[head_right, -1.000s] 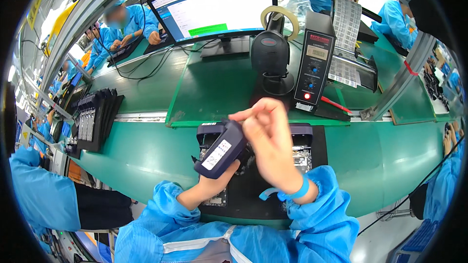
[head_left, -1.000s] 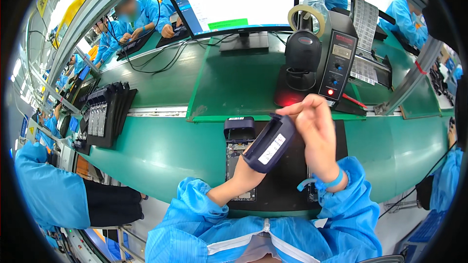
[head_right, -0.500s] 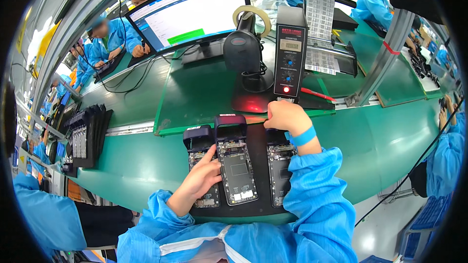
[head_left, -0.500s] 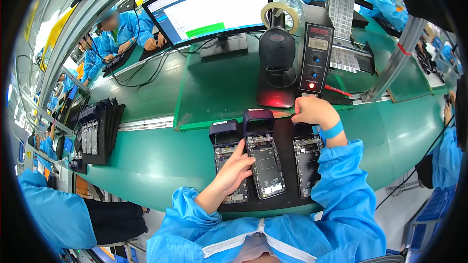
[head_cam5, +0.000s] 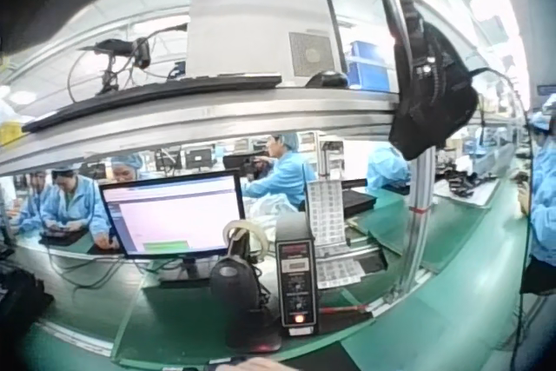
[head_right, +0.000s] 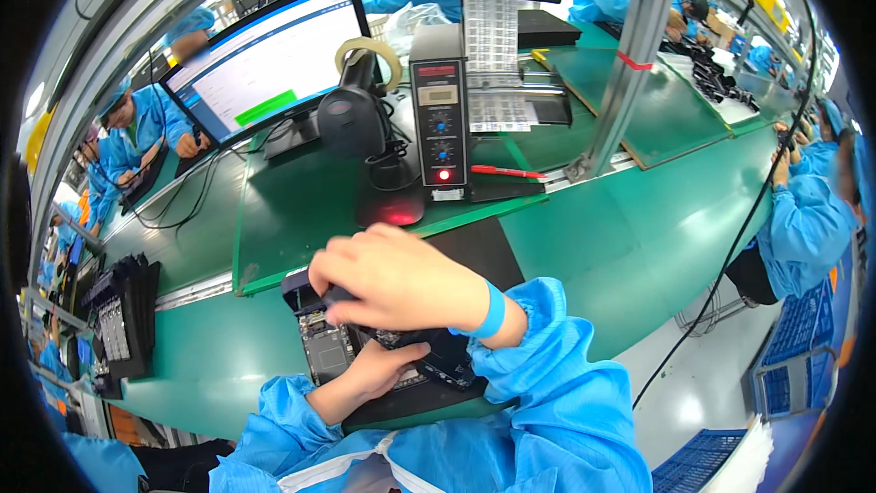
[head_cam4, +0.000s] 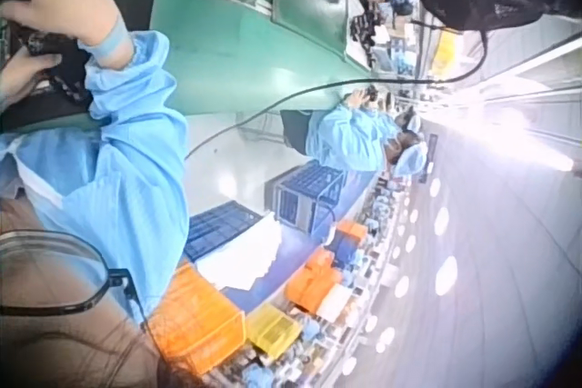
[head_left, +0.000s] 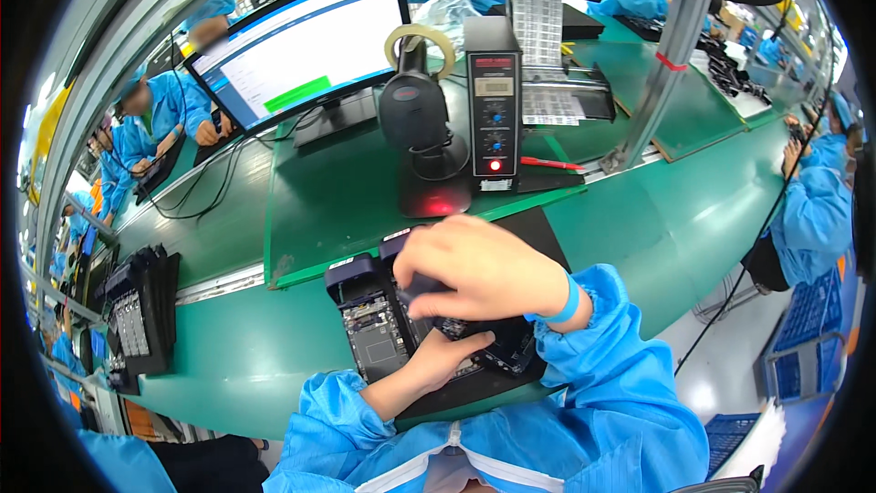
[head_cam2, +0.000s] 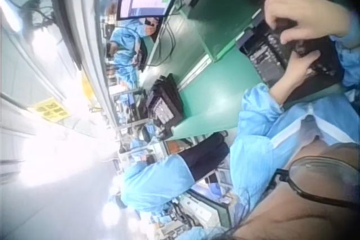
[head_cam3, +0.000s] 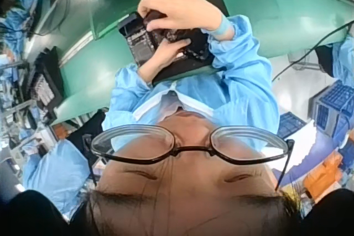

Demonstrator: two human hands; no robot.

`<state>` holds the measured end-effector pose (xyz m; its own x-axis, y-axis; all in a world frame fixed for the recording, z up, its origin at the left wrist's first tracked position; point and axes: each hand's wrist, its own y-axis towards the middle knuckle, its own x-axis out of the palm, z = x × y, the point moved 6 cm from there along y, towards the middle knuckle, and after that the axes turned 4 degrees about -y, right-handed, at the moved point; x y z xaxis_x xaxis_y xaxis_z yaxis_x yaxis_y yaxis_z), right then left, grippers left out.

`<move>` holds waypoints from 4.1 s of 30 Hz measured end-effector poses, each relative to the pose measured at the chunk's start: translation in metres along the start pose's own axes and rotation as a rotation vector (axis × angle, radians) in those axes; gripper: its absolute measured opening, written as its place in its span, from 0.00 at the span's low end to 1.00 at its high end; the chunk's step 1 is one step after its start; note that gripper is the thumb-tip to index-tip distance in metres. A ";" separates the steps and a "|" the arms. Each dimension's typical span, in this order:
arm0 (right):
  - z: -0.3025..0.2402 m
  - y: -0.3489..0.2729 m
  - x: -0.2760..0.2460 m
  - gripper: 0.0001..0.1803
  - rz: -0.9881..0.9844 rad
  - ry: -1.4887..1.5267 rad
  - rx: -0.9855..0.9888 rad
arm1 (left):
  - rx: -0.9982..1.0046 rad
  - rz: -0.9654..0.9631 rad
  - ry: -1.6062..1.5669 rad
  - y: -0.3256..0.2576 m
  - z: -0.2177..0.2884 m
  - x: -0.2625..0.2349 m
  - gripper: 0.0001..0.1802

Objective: The person assembles electronic devices on a factory assembly line. They pick up circuit boards and place them into black plastic trays, then use a handheld scanner to scan the items. The person also applies labels to the devices and moves the trays along the green workbench.

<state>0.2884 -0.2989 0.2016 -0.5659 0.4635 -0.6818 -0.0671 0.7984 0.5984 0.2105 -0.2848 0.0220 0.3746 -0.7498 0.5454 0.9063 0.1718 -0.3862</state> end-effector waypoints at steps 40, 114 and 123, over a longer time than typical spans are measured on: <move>0.137 -0.041 -0.014 0.16 1.171 0.860 0.519 | 0.647 0.267 -0.464 0.039 0.151 -0.053 0.11; 0.093 -0.129 0.039 0.17 0.469 0.356 0.575 | 0.706 0.872 1.433 -0.094 0.103 -0.084 0.31; 0.069 -0.125 0.027 0.35 0.514 0.372 0.467 | 0.519 0.597 0.751 -0.100 0.033 -0.127 0.38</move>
<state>0.3386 -0.3600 0.0793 -0.6754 0.7254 -0.1324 0.5836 0.6356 0.5055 0.0791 -0.1856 0.0163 0.7264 -0.6244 -0.2872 0.6560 0.7545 0.0189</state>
